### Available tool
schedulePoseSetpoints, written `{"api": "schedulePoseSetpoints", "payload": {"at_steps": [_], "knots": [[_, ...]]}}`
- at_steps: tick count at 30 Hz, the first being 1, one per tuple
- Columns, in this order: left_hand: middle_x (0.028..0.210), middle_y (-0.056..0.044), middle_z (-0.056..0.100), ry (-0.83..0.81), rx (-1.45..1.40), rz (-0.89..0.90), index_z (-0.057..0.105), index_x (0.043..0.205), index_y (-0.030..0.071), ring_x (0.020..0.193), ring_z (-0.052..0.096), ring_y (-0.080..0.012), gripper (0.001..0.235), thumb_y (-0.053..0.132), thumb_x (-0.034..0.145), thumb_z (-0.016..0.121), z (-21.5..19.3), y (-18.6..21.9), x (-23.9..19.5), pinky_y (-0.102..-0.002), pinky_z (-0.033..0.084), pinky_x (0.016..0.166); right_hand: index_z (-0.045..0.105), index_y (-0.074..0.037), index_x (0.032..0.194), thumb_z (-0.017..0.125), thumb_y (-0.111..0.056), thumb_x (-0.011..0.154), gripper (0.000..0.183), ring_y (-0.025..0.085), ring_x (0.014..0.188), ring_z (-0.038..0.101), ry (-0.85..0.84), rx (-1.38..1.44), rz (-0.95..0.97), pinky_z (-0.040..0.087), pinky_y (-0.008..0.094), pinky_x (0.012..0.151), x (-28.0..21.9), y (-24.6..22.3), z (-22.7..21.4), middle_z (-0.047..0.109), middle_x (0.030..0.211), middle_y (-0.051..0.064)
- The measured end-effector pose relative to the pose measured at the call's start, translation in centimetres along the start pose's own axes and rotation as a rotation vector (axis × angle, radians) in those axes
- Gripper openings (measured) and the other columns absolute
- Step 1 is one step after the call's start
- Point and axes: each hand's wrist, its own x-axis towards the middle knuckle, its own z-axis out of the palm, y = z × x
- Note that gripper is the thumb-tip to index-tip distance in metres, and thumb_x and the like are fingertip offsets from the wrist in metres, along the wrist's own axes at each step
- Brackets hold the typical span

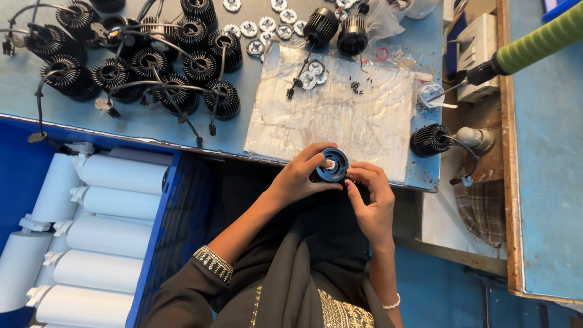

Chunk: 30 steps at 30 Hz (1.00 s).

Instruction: The person picks up a black cylindrical heat sink component and inserts a small white rectangular piece into its center. They then place a circular metal disc over the opening and press it into place, completing the assembly of one unit.

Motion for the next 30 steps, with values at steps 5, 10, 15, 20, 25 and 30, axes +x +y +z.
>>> {"api": "schedulePoseSetpoints", "payload": {"at_steps": [5,10,15,20,25,30], "knots": [[0.141,-0.019,0.056,-0.035,-0.049,0.019,0.056,0.103,0.003,0.126,0.063,-0.0382,0.05,0.018,0.074,0.094,-0.7,0.3,0.4,-0.042,0.056,0.103,0.071,-0.004,0.114,0.067,0.009,0.088,0.03,0.026,0.117,0.065,-0.014,-0.268,-0.132,0.054,0.034,0.099,0.8,-0.4,0.6,0.059,0.13,0.014],[0.14,-0.017,0.058,-0.031,-0.042,0.002,0.056,0.101,0.004,0.124,0.065,-0.0361,0.046,0.016,0.076,0.093,-0.6,0.3,0.4,-0.041,0.057,0.102,0.07,-0.006,0.117,0.064,0.01,0.089,0.033,0.027,0.117,0.066,-0.088,-0.292,-0.147,0.058,0.035,0.094,1.2,-0.1,0.7,0.056,0.133,0.014],[0.141,-0.016,0.058,-0.004,-0.037,0.008,0.057,0.101,0.005,0.124,0.066,-0.0357,0.043,0.015,0.079,0.092,-0.6,0.4,0.2,-0.04,0.059,0.102,0.069,-0.005,0.119,0.065,0.01,0.09,0.033,0.026,0.109,0.068,-0.176,-0.342,-0.137,0.058,0.036,0.093,1.4,0.3,0.1,0.057,0.134,0.015],[0.14,-0.016,0.057,0.01,-0.019,0.021,0.058,0.102,0.005,0.124,0.066,-0.0349,0.042,0.016,0.08,0.092,-0.4,0.3,0.0,-0.04,0.059,0.102,0.069,-0.004,0.118,0.064,0.011,0.086,0.035,0.03,0.113,0.067,-0.28,-0.374,-0.184,0.058,0.038,0.095,1.9,0.4,-0.6,0.053,0.137,0.016],[0.138,-0.016,0.057,0.052,0.03,0.054,0.059,0.103,0.005,0.123,0.066,-0.0346,0.043,0.019,0.079,0.092,0.2,0.0,-0.1,-0.041,0.059,0.102,0.07,-0.004,0.118,0.064,0.013,0.083,0.039,0.033,0.124,0.062,-0.331,-0.439,-0.237,0.058,0.039,0.098,2.3,0.1,-0.8,0.051,0.14,0.017],[0.135,-0.017,0.059,0.094,0.093,0.045,0.061,0.1,0.005,0.118,0.068,-0.0339,0.04,0.021,0.08,0.092,0.5,0.2,-0.3,-0.04,0.059,0.099,0.07,-0.006,0.121,0.062,0.015,0.081,0.046,0.033,0.125,0.062,-0.384,-0.48,-0.224,0.059,0.04,0.098,2.5,-0.3,-1.2,0.05,0.142,0.018]]}}
